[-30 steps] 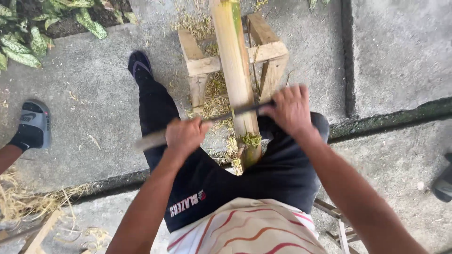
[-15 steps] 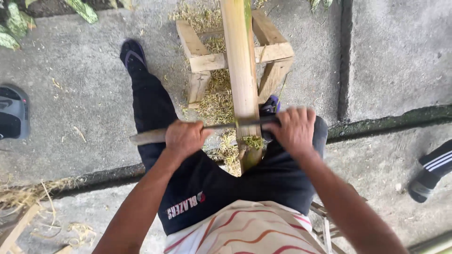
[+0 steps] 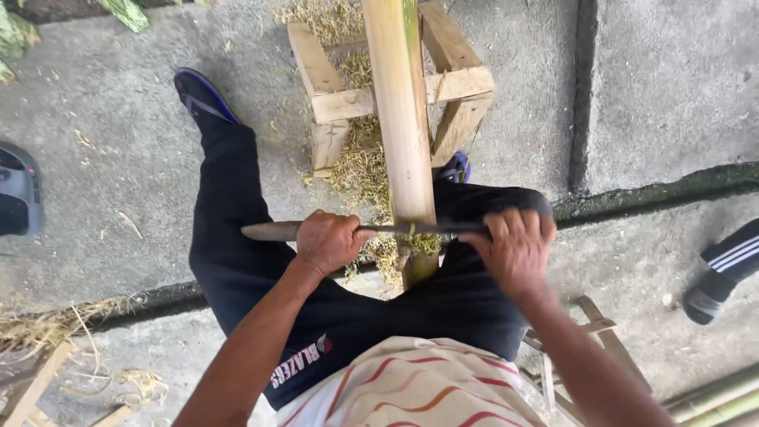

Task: Using a large knife to scrape and thin down a piece of bamboo held in a wooden stand.

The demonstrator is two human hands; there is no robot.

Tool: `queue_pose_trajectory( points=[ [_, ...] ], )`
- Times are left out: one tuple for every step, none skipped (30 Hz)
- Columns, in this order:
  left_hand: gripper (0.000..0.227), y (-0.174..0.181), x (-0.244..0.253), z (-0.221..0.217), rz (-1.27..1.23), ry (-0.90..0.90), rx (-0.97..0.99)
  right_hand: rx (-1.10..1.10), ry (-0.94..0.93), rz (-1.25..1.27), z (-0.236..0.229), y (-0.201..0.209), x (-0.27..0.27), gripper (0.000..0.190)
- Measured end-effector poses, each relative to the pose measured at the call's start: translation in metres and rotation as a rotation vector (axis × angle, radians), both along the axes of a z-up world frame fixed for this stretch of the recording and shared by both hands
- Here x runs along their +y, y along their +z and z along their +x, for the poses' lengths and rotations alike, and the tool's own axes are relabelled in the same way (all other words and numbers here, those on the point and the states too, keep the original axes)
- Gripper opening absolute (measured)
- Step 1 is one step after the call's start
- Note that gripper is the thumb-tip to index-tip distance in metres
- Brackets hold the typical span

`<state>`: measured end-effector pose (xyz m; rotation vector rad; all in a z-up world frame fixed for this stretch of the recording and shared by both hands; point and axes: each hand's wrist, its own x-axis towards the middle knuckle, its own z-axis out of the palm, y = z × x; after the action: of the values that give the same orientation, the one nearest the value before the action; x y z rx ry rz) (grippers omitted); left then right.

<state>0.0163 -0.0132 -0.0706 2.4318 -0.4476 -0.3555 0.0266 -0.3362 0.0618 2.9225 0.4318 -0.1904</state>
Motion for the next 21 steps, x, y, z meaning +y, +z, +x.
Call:
queue_pose_trajectory(
  points=[
    [0.063,0.005,0.000,0.004,-0.043,-0.018,-0.067,-0.004,-0.029,0.061,-0.006,-0.003,-0.004,0.052],
    [0.062,0.010,-0.001,0.006,-0.086,-0.036,-0.134,-0.007,-0.059,0.122,-0.013,-0.005,-0.009,0.052],
    [0.062,0.001,0.001,0.014,-0.092,-0.045,-0.135,-0.010,-0.068,0.117,0.002,-0.006,-0.006,0.052],
    [0.062,-0.008,0.002,0.021,-0.020,-0.055,-0.039,-0.001,-0.061,0.099,0.017,-0.007,-0.004,0.052],
    [0.062,-0.016,-0.001,0.023,0.051,-0.067,0.066,0.018,-0.054,0.079,0.030,-0.006,-0.005,0.052],
    [0.062,-0.017,-0.006,0.034,0.043,-0.076,0.073,0.025,-0.063,0.071,0.042,0.003,-0.005,0.052],
    [0.061,-0.015,-0.006,0.038,0.044,-0.001,0.087,0.021,-0.013,0.057,0.051,0.010,-0.001,0.051],
    [0.060,-0.012,-0.005,0.042,0.047,0.075,0.101,0.017,0.038,0.044,0.062,0.018,0.004,0.050],
    [0.060,-0.018,-0.004,0.026,0.054,0.073,0.091,0.007,0.036,0.051,0.051,0.016,0.005,0.050],
    [0.063,-0.023,-0.001,0.010,0.025,0.050,0.003,-0.018,0.047,0.075,0.042,0.015,0.007,0.049],
    [0.066,-0.030,-0.003,-0.005,-0.013,0.025,-0.085,-0.043,0.057,0.090,0.032,0.015,0.006,0.048],
    [0.066,-0.023,-0.001,0.000,-0.014,0.022,-0.095,-0.053,0.054,0.089,0.018,0.012,0.007,0.048],
    [0.064,-0.013,-0.002,-0.006,-0.034,-0.026,-0.092,-0.011,-0.007,0.096,0.000,0.012,0.005,0.048],
    [0.061,-0.002,-0.002,-0.012,-0.054,-0.073,-0.089,0.030,-0.068,0.102,-0.019,0.012,0.004,0.048],
    [0.061,0.000,0.001,-0.005,-0.053,-0.072,-0.094,0.026,-0.067,0.103,-0.014,0.009,0.005,0.048],
    [0.060,0.004,0.004,0.002,-0.064,-0.075,-0.054,0.033,-0.089,0.127,-0.011,0.006,0.004,0.048],
    [0.058,0.006,0.006,0.014,-0.075,-0.083,-0.023,0.031,-0.115,0.151,-0.004,0.002,0.002,0.048],
    [0.058,0.007,0.005,0.045,-0.074,-0.088,-0.037,0.017,-0.118,0.153,0.027,-0.009,-0.003,0.048],
    [0.061,0.013,0.006,0.062,0.105,-0.092,0.073,-0.037,-0.039,0.173,0.046,-0.017,-0.006,0.048],
    [0.064,0.019,0.007,0.079,0.286,-0.097,0.181,-0.091,0.039,0.193,0.063,-0.026,-0.010,0.048],
    [0.064,0.024,0.009,0.080,0.297,-0.091,0.175,-0.097,0.044,0.204,0.075,-0.030,-0.007,0.048]
  ],
)
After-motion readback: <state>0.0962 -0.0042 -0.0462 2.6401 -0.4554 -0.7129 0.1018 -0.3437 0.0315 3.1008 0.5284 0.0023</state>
